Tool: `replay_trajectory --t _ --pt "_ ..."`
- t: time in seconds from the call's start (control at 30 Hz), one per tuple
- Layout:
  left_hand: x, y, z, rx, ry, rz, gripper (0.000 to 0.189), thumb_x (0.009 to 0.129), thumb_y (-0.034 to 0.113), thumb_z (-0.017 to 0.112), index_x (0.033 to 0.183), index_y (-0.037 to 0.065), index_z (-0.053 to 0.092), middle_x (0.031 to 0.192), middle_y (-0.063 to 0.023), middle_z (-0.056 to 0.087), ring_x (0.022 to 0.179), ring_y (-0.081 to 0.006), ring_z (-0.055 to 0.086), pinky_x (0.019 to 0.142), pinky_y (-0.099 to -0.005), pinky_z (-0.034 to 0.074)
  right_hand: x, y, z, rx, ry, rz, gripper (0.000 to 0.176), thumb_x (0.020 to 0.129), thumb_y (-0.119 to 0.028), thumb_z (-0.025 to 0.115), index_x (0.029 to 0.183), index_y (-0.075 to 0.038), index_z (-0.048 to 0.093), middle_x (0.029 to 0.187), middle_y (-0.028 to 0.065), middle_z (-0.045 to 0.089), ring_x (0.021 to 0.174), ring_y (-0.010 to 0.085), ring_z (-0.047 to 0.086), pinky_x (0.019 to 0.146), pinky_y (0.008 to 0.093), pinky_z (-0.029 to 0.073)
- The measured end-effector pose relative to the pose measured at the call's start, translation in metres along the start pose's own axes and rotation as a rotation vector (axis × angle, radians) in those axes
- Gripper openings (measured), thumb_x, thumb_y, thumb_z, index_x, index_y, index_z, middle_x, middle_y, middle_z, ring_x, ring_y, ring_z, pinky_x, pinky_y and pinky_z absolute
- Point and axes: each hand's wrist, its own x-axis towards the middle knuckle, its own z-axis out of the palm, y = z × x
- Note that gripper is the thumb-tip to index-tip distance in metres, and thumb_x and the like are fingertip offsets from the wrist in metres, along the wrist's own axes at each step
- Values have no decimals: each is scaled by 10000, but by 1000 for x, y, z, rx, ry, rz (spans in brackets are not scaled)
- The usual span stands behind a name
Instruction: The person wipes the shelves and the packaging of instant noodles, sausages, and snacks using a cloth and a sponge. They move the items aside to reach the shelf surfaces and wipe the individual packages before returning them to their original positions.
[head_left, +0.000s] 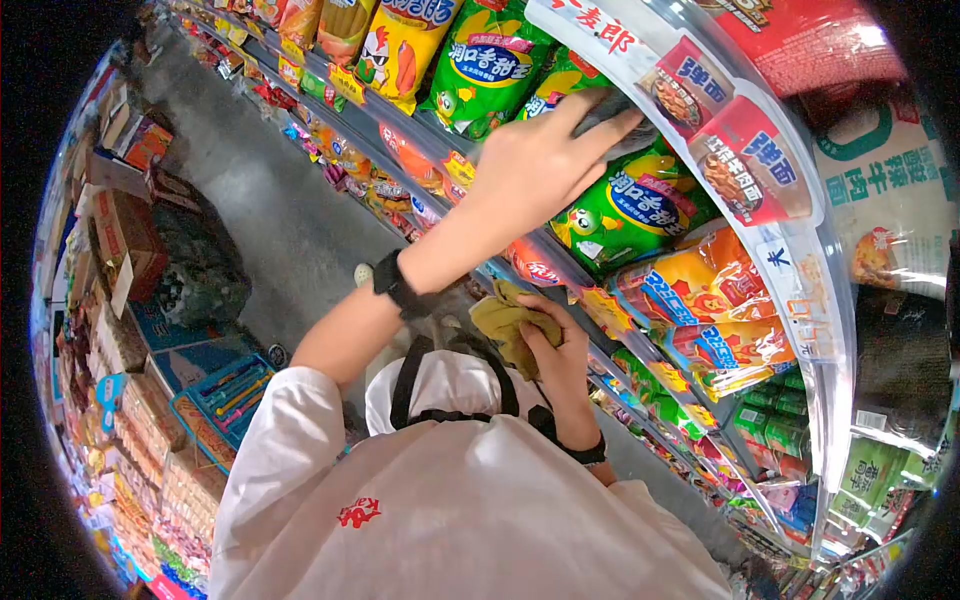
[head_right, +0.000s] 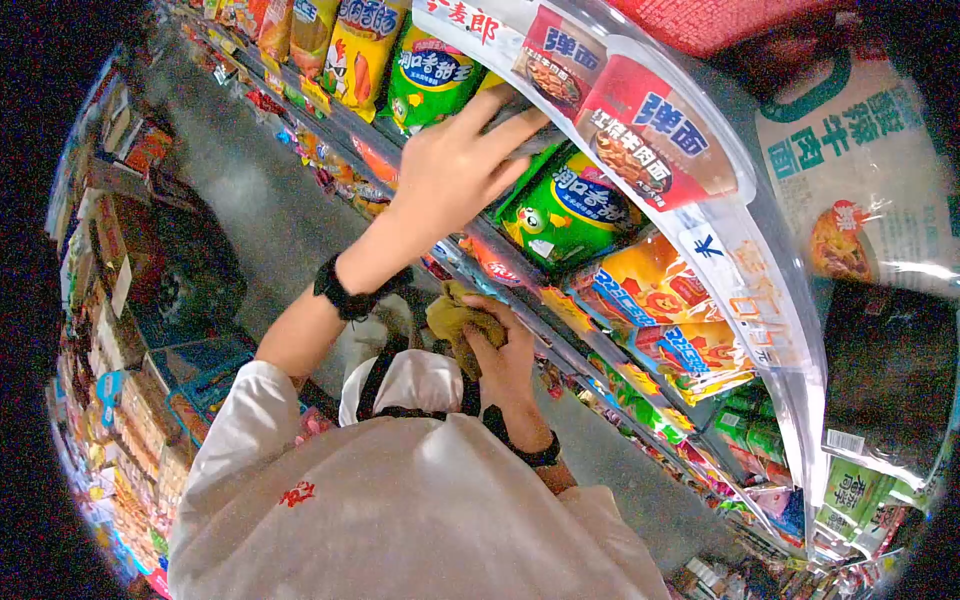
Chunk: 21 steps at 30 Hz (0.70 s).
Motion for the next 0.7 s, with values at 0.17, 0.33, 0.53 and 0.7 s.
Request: replay_trajectory --t 0.17,0.33,0.53,0.7 --pt "0 6 18 59 -61 -2 430 653 145 649 1074 164 559 1011 -86 504 681 -176 597 513 -279 495 0 -3 -5 10 53 -11 279 727 10 556 1000 -31 596 973 81 613 920 156 563 831 265 422" --pt "-18 15 20 74 -142 -115 462 650 124 647 1098 175 548 1041 -83 488 650 -207 595 516 -291 499 -2 3 -8 100 103 20 273 737 28 538 1005 5 587 989 76 602 893 128 556 810 245 427" --pt "-42 20 -18 -248 -263 -436 504 669 68 614 1161 149 541 1116 -115 535 923 -303 573 742 -346 490 1 10 -11 73 58 18 260 760 28 534 1014 12 582 1010 59 592 906 110 541 804 231 424" --pt "-86 -20 -32 -248 209 -645 412 744 12 540 1156 28 529 1080 -128 570 946 -199 565 851 -274 411 5 6 -13 123 94 129 255 761 19 547 1013 8 584 997 63 593 883 113 548 790 228 430"
